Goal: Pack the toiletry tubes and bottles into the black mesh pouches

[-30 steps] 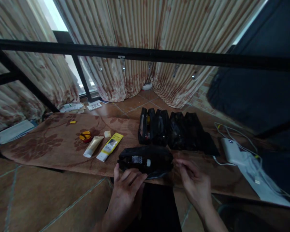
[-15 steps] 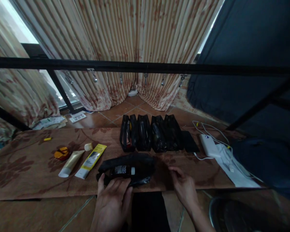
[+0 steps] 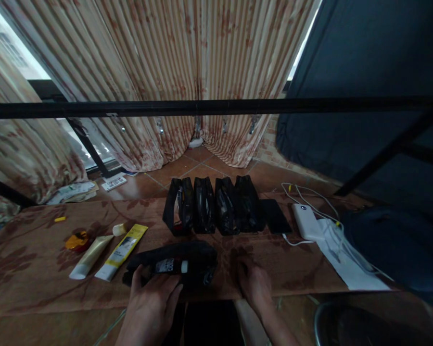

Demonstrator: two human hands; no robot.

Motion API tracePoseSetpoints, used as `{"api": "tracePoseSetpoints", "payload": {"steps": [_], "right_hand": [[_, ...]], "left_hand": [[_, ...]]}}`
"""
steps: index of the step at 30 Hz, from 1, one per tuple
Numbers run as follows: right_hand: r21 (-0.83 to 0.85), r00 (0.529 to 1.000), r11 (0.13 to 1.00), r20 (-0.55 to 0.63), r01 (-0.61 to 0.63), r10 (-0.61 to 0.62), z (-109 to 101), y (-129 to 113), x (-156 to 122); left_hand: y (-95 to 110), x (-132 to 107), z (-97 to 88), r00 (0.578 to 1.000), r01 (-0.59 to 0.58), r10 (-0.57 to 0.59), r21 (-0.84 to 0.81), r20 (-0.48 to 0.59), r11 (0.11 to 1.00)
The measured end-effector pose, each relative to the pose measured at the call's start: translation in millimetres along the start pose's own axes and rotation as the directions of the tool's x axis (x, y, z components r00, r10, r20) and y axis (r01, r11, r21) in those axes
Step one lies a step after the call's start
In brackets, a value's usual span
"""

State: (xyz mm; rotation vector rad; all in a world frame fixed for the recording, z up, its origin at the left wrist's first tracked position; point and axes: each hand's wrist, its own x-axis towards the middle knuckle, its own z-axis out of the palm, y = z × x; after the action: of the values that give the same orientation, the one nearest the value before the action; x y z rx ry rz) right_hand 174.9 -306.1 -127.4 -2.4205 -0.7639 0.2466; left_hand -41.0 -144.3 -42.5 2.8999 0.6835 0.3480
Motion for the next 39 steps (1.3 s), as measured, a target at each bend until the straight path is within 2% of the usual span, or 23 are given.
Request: {"api": "tracePoseSetpoints", "payload": {"steps": [5,12,19,25,29,35,39], "right_hand": [[-0.077,0.999,0.996,0.011,0.034,-0.033,4.6,0.3,0.1],[-0.161,0.998,0.985,0.03,0.068,-0.064,9.5,2.8,-0.3],[-0.18,0.993,0.977,0.06,0.115,-0.106,9.6,5.8,-1.4],[-0.183,0.989,0.973,0.086,0.138,-0.124,3.4,3.1,-2.0],[-0.178,0.99,0.975,0.075,0.135,-0.123,0.8,1.3,-3.3],[-0.149,0.996,0.985,0.032,0.09,-0.086,0.7,-0.3,-5.2],[-0.075,0.998,0.996,-0.027,0.049,-0.051,0.8,3.7,-4.1]], "left_hand": [[7.9,7.2,-3.1,0.998,0.057,-0.056,0.012,-0.02,0.998],[14.8,9.6,-11.5,0.995,0.089,-0.088,-0.031,0.04,0.996],[29.5,15.8,-30.8,0.98,0.132,-0.123,-0.05,0.157,0.99],[38.1,16.8,-40.0,0.983,0.143,-0.137,-0.037,0.122,0.989],[37.1,13.2,-39.0,0.975,0.159,-0.15,-0.048,0.165,0.986],[29.9,2.0,-36.0,0.98,0.071,-0.059,-0.055,0.189,0.996],[21.1,-8.0,-33.0,0.985,-0.014,0.038,-0.139,0.17,0.99]]}}
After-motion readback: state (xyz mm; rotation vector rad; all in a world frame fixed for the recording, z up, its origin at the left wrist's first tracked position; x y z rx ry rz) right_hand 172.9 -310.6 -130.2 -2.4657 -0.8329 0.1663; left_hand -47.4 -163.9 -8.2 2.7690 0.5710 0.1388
